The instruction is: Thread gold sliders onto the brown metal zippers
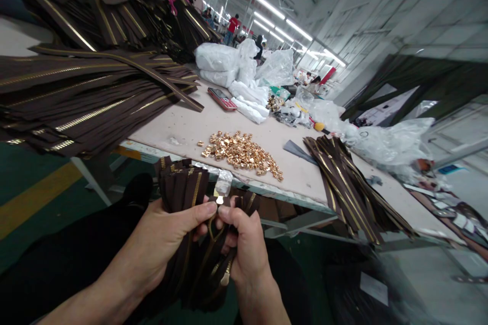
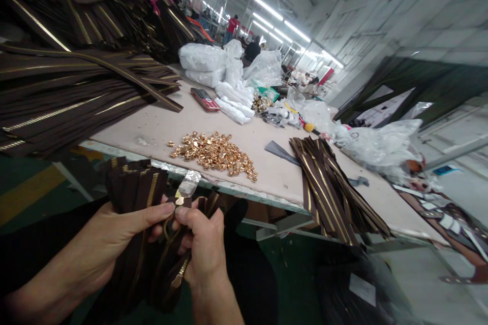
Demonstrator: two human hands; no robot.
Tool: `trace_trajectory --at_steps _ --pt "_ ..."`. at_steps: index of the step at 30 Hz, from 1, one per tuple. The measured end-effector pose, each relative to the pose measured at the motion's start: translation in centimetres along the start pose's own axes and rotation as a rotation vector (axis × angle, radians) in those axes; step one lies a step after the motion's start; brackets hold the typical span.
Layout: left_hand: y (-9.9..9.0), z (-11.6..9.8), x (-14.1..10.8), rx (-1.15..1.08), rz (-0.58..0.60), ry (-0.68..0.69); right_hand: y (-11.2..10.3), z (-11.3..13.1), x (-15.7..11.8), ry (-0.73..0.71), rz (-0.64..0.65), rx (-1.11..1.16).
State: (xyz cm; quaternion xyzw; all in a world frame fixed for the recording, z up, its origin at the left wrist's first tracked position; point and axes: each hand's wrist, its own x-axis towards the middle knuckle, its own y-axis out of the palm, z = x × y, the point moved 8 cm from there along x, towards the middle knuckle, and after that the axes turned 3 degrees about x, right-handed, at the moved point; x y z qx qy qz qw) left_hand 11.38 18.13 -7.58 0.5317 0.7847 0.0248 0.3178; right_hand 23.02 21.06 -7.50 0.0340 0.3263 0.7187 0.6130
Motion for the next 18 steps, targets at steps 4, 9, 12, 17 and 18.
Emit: trace_trajectory --at_steps 4,9,12,17,18 --pt "0.0 -0.3 0.4 0.076 -0.007 0.040 -0.2 0.9 0.1 -0.056 0.004 -0.078" --pt "-0.3 0.1 0.5 0.202 0.027 0.085 -0.6 3.7 0.3 -0.209 0.033 -0.449" --pt "-0.1 0.3 0.3 0.197 0.063 0.083 -0.3 5.1 0.3 -0.321 0.010 -0.597" --pt "0.5 0.4 0.2 0.093 0.104 -0.002 1.6 6.2 -0.5 -0.484 -0.044 -0.800" --pt "0.5 0.3 0.2 0.085 0.103 -0.004 2.2 6.6 -0.7 -0.543 -0.070 -0.884"
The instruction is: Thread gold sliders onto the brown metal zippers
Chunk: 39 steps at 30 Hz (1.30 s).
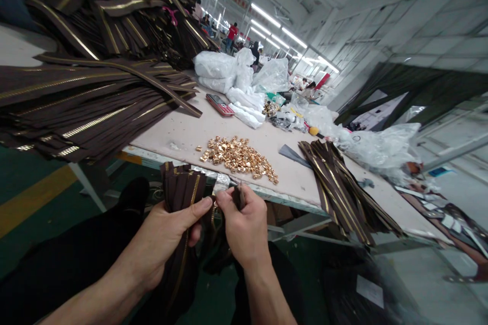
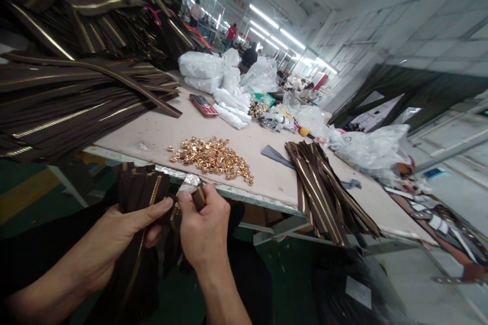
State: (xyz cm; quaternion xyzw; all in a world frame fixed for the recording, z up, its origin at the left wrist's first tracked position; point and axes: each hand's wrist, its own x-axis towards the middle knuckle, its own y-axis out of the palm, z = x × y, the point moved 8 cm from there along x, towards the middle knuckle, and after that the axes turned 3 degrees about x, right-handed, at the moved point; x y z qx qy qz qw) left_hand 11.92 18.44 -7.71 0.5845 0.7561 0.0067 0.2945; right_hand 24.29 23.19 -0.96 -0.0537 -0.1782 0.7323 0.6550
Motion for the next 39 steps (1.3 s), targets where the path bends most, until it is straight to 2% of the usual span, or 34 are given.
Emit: trace_trajectory --at_steps 4,7,9,12,14,16,19,23,26,28,30,32,37,39 --pt "0.1 -0.5 0.1 -0.046 -0.011 0.012 0.0 3.2 1.8 -0.240 -0.139 -0.413" --pt "0.5 -0.7 0.4 -0.065 0.002 0.001 -0.6 4.7 4.2 -0.295 -0.283 -0.531" --pt "0.8 -0.8 0.5 -0.060 0.015 -0.009 -1.1 4.9 5.5 -0.268 -0.313 -0.455" --pt "1.2 -0.7 0.4 -0.059 0.029 -0.038 -0.8 4.5 6.0 -0.236 -0.202 -0.195" --pt "1.2 -0.7 0.3 -0.065 0.031 -0.049 -0.1 4.3 5.0 -0.242 -0.076 -0.069" --pt "1.1 -0.6 0.2 -0.068 0.032 -0.046 0.6 4.1 3.4 -0.260 0.020 -0.066" --pt "0.8 0.0 0.2 -0.020 0.039 -0.029 0.6 3.4 0.9 -0.246 0.059 -0.071" --pt "0.7 1.5 -0.2 0.126 0.068 0.028 -1.0 1.5 -0.6 -0.089 -0.001 0.140" --pt "0.5 2.4 -0.5 0.148 0.067 0.052 -3.5 -0.7 -0.4 0.054 -0.161 0.407" --pt "0.2 2.6 -0.5 0.132 0.064 0.061 -5.0 -1.6 0.2 0.077 -0.244 0.453" --pt "-0.1 2.7 -0.3 0.117 0.068 0.047 -5.9 -1.4 1.1 0.029 -0.274 0.302" --pt "-0.3 3.0 0.0 0.110 0.073 0.004 -5.9 -0.5 2.0 -0.045 -0.262 0.062" --pt "-0.5 3.5 0.5 0.094 0.084 -0.025 -3.1 2.8 3.3 -0.279 -0.199 -0.472" --pt "-0.6 3.6 0.5 0.103 0.076 -0.036 -1.8 3.5 3.7 -0.302 -0.181 -0.661"
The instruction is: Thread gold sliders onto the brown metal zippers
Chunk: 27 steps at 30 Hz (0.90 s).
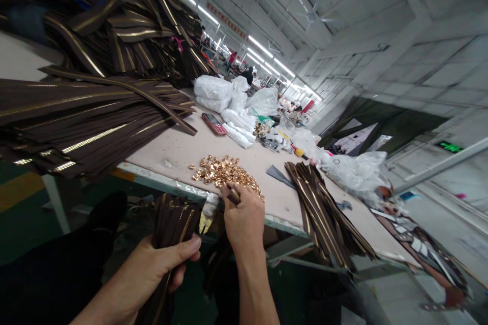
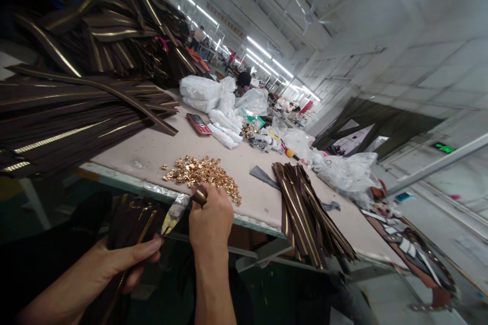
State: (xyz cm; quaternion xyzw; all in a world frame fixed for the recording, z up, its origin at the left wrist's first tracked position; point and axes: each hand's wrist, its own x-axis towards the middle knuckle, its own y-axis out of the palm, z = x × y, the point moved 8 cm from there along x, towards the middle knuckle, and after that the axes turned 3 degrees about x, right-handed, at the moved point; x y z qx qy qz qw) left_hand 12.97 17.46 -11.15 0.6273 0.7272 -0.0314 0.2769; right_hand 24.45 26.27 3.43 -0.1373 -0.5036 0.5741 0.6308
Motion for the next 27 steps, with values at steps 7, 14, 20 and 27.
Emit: trace_trajectory --at_steps 7,14,20,27 --pt "0.0 -1.0 -0.8 -0.080 -0.003 -0.036 1.2 0.4 0.4 0.018 -0.019 -0.255" --pt "0.3 -0.9 -0.9 -0.176 0.036 -0.050 -1.4 1.2 -3.1 -0.336 -0.091 0.414" --pt "0.4 -1.2 -0.9 -0.166 0.029 -0.005 -1.3 1.2 -6.1 -0.312 -0.005 0.496" --pt "0.3 -1.3 -1.0 -0.083 0.014 0.004 -0.2 1.3 -7.2 -0.314 -0.043 0.489"
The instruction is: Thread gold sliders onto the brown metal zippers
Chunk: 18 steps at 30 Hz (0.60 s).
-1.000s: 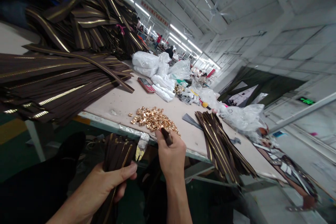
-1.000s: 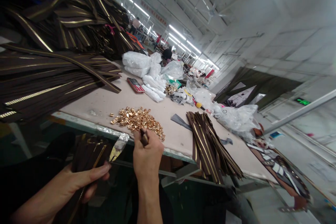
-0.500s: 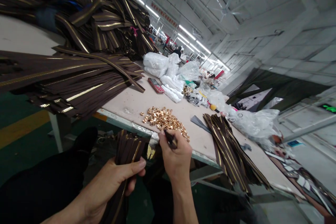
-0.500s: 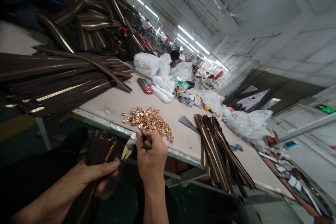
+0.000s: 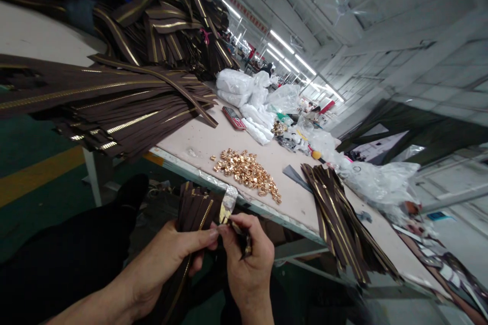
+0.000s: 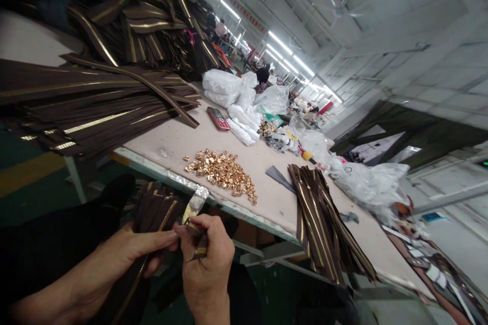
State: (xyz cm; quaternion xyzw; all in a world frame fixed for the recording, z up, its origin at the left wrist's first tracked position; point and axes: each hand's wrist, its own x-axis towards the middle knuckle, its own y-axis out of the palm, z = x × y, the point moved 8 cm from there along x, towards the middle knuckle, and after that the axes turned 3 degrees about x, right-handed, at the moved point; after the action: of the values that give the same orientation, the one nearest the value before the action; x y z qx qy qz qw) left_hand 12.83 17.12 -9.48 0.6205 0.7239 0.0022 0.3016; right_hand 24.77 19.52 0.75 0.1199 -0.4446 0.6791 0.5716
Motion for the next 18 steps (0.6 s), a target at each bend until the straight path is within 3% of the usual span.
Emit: trace_trajectory --at_steps 6,18 --pt "0.01 0.13 -0.11 -0.009 0.022 0.010 0.65 0.71 -0.53 -0.126 -0.031 -0.112" --pt "0.32 -0.55 -0.46 -0.058 0.017 -0.008 1.03 0.04 -0.43 -0.113 -0.073 -0.187"
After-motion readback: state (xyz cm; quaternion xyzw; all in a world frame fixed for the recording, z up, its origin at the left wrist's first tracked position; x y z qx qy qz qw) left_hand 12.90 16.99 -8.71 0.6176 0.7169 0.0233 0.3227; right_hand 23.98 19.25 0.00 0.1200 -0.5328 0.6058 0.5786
